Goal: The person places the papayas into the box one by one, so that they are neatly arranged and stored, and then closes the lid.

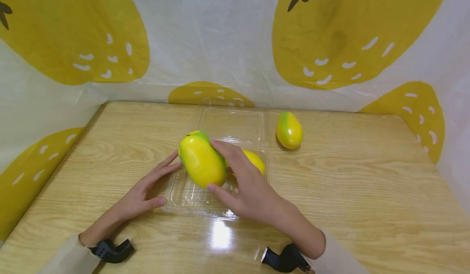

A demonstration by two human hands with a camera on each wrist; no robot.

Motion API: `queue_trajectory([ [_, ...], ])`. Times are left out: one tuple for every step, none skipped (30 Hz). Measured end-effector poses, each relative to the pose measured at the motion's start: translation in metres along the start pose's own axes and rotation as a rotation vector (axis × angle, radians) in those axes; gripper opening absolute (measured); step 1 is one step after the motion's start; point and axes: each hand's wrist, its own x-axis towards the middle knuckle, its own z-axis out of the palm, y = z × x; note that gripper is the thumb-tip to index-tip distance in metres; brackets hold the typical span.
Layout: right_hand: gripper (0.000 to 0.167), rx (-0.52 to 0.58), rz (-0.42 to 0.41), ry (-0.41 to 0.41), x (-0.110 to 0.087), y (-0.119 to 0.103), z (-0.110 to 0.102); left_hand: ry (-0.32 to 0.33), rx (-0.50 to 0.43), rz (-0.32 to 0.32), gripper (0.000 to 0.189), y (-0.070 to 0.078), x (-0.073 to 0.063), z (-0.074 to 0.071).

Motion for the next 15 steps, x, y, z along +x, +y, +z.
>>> queue_trajectory([
  [0.078, -0.002, 0.004, -0.002, -0.001, 0.0, 0.001, -0.001, 0.001, 0.0, 0.071, 0.0, 0.0, 0.0],
  [0.078, -0.004, 0.007, -0.004, -0.002, 0.0, 0.002, -0.001, 0.003, -0.001, 0.071, 0.0, 0.0, 0.0],
  [0.078, -0.003, 0.005, -0.006, -0.002, 0.001, 0.003, -0.002, 0.003, -0.002, 0.071, 0.0, 0.0, 0.0],
  [0.078, -0.003, 0.001, -0.009, -0.002, 0.001, 0.004, -0.002, 0.004, -0.002, 0.071, 0.0, 0.0, 0.0],
  [0.078, -0.004, 0.002, -0.013, -0.003, 0.002, 0.005, -0.001, 0.007, -0.003, 0.071, 0.0, 0.0, 0.0],
  [0.078, -0.006, 0.002, -0.018, -0.003, 0.002, 0.006, -0.001, 0.008, -0.005, 0.071, 0.0, 0.0, 0.0],
  [0.078, -0.008, 0.0, -0.023, -0.003, 0.002, 0.007, 0.0, 0.009, -0.007, 0.071, 0.0, 0.0, 0.0],
  [0.077, -0.014, -0.004, -0.025, -0.003, 0.003, 0.009, 0.0, 0.01, -0.009, 0.071, 0.0, -0.001, 0.0],
  [0.077, -0.024, -0.007, -0.028, -0.003, 0.004, 0.009, 0.001, 0.011, -0.011, 0.071, 0.0, -0.001, 0.0],
  [0.076, -0.035, -0.01, -0.03, -0.003, 0.004, 0.01, 0.002, 0.013, -0.014, 0.071, 0.0, -0.001, 0.0],
  [0.076, -0.048, -0.012, -0.032, -0.004, 0.005, 0.011, 0.002, 0.014, -0.018, 0.071, 0.0, -0.001, 0.0],
  [0.075, -0.064, -0.016, -0.034, -0.004, 0.005, 0.012, 0.001, 0.015, -0.023, 0.071, 0.0, -0.002, 0.0],
  [0.075, -0.078, -0.02, -0.037, -0.004, 0.006, 0.013, 0.0, 0.014, -0.027, 0.071, 0.001, -0.002, -0.001],
  [0.075, -0.094, -0.023, -0.042, -0.004, 0.006, 0.014, -0.001, 0.014, -0.03, 0.071, 0.001, -0.002, -0.001],
  [0.075, -0.106, -0.025, -0.048, -0.004, 0.007, 0.015, -0.002, 0.013, -0.032, 0.071, 0.001, -0.002, -0.001],
])
